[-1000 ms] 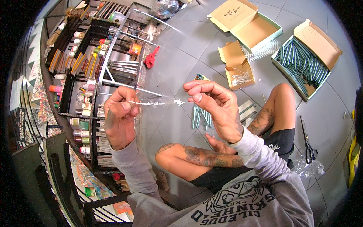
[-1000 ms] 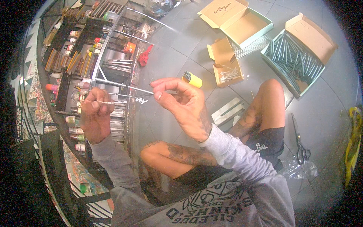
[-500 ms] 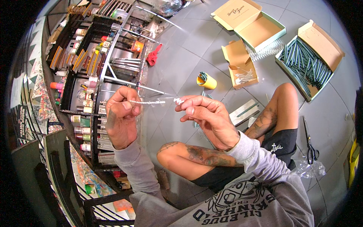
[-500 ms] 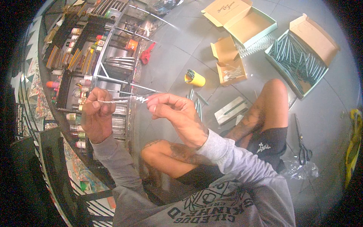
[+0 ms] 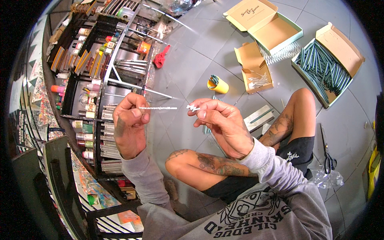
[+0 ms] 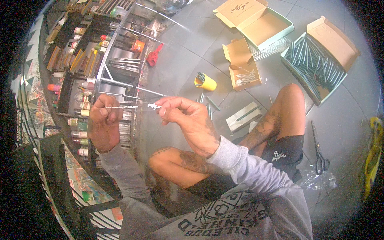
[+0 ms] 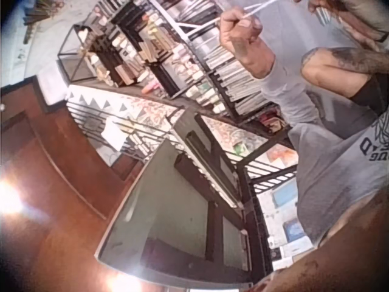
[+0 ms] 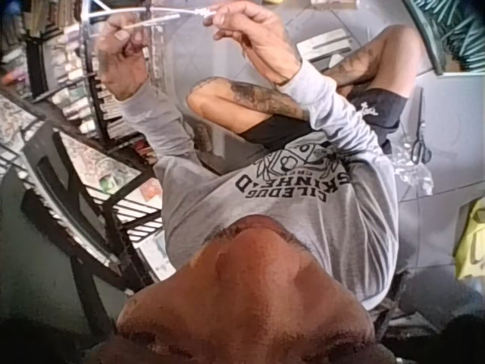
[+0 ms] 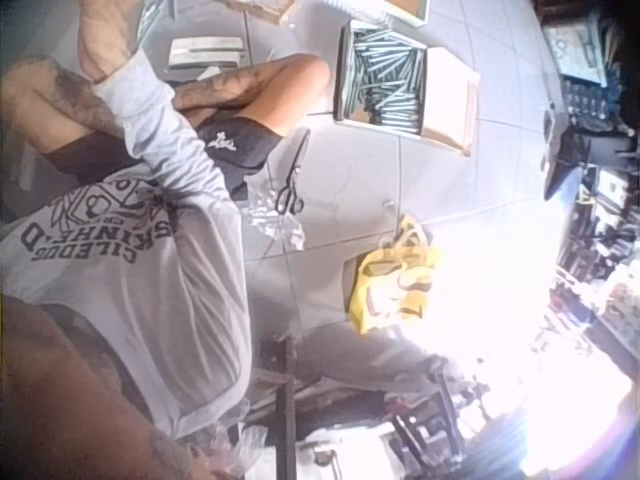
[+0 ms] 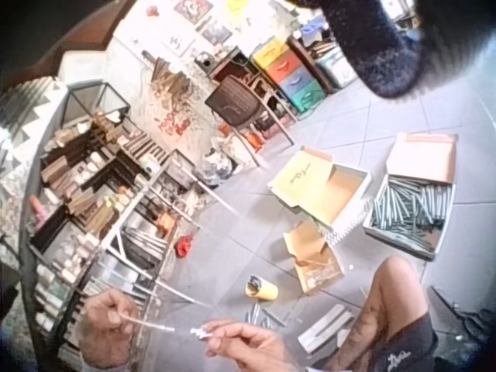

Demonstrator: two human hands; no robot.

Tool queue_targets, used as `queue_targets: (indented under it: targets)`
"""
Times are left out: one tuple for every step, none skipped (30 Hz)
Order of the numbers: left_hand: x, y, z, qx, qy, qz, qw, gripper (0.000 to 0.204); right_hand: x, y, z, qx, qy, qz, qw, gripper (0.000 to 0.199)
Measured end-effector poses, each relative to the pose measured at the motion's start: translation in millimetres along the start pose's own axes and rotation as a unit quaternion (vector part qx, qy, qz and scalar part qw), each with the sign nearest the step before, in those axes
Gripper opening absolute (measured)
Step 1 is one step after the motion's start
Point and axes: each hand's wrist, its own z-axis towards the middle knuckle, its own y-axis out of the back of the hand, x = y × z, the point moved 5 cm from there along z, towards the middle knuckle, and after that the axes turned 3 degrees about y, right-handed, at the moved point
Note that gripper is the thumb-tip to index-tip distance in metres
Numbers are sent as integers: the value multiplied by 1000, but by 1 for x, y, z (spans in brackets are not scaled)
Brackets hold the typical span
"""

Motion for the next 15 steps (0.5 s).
queue_targets:
  targets:
    - [5,0,-3,-9,-9,4,1000,23,1,2,-2,-13,2,0,1000,7]
    - [11,2,-6,-21,-15,7,1000,22,3,3,-3,-17,10,-39,999,7]
    - [20,4,-9,-50,-21,17,998,20,6,6,-3,-22,17,-80,996,7]
    - [35,5,-12,-80,-24,26,996,18,7,13,-2,-27,22,-122,992,7]
    - [49,6,-20,-112,-22,36,993,16,11,24,0,-19,50,-187,981,8]
    - [66,-3,-23,-132,-54,30,989,13,19,40,0,-31,44,-216,975,8]
    - [86,-19,-25,-157,-71,-6,985,13,28,57,1,-42,38,-246,968,10]
    - [104,-36,-31,-187,-84,-29,978,13,37,71,2,-61,26,-314,947,11]
    - [129,-52,-35,-196,-37,-65,978,13,49,85,2,-75,12,-384,920,12]
    - [160,-64,-40,-214,0,-100,972,11,57,100,3,-75,-10,-431,899,13]
    - [192,-74,-46,-220,5,-97,971,10,57,118,3,-74,-37,-482,872,14]
    - [220,-91,-49,-218,54,-137,965,9,58,139,1,-107,-52,-524,844,20]
    - [248,-108,-52,-242,94,-173,950,8,58,160,1,-115,-72,-554,821,21]
    - [283,-119,-57,-258,95,-198,941,10,54,181,0,-124,-94,-578,801,22]
    - [309,-133,-59,-264,138,-218,930,9,52,200,-4,-135,-114,-603,778,23]
